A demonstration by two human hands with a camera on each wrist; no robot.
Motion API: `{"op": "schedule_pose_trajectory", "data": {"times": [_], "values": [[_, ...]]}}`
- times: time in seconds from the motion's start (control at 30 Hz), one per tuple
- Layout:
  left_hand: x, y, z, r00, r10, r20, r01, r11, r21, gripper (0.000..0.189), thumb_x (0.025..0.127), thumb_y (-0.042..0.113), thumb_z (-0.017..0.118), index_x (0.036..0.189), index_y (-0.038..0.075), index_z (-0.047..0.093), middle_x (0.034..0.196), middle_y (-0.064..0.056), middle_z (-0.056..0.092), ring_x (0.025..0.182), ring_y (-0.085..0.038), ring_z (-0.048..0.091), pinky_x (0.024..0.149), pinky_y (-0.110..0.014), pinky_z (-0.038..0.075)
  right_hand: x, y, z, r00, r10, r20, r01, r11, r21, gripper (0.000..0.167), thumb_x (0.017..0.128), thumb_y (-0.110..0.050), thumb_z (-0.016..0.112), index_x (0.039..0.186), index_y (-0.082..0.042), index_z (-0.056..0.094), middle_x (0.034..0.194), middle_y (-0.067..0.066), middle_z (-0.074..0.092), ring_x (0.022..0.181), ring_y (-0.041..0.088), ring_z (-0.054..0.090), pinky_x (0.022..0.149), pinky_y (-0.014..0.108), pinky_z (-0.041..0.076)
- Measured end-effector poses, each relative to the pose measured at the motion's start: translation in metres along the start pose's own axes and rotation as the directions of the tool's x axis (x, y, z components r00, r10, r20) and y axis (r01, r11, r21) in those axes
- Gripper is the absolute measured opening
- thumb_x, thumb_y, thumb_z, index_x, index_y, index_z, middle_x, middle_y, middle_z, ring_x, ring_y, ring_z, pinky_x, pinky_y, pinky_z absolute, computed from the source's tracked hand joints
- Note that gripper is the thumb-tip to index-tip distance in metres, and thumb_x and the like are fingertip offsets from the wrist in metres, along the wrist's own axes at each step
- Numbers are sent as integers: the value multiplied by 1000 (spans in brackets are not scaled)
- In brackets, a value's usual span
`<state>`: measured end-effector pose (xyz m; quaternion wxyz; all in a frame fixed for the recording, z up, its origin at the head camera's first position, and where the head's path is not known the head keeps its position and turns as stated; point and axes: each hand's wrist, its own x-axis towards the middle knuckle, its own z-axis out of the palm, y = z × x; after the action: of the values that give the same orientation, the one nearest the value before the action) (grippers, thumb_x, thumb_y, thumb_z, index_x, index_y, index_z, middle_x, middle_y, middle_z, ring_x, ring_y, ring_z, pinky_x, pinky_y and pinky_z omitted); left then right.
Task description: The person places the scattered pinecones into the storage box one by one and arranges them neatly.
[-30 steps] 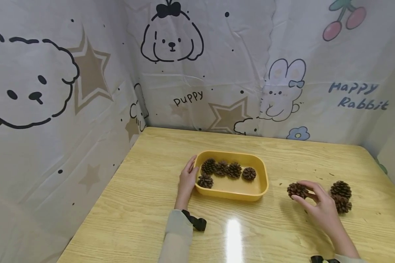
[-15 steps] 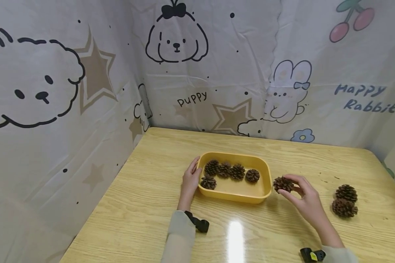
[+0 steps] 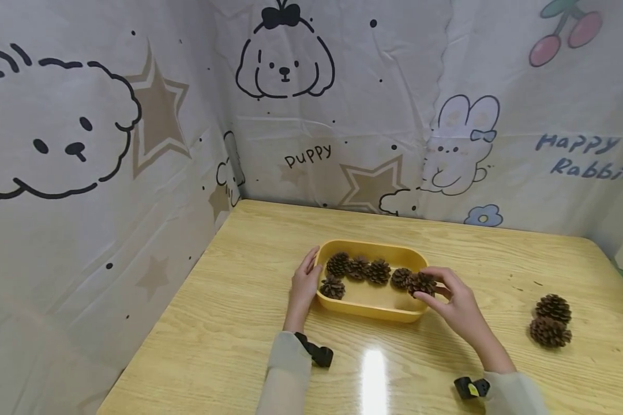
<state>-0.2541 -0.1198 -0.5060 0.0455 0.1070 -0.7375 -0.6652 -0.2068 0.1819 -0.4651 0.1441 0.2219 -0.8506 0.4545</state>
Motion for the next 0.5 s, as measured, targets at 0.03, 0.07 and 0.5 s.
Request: {"op": "schedule_pose_trajectory", "data": {"times": [0.03,0.07,0.5], "values": [[0,0,0,1000,4,-1,-4,1000,6,48,98,17,49,145,25,49,149,-11,49,139,-28,47,114,-45,41,2,-1,2,1000,2,13,-2,1000,0,45,83,-1,73,125,0,57,119,12,60,106,-18,48,85,2,47],[0,0,0,1000,1,0,-1,1000,5,48,98,17,49,145,25,49,149,-10,49,139,-28,47,114,-45,40,4,-2,5,1000,3,25,-3,1000,-2,44,83,-2,73,125,-1,58,118,13,60,105,-18,48,85,3,48],[-1,3,0,1000,-16,4,16,1000,-2,48,98,19,49,145,28,49,150,-9,48,139,-27,47,114,-45,41,24,-9,30,990,-28,141,34,999,-40,42,83,-11,75,121,-2,61,108,11,66,95,1,59,81,24,59]]}}
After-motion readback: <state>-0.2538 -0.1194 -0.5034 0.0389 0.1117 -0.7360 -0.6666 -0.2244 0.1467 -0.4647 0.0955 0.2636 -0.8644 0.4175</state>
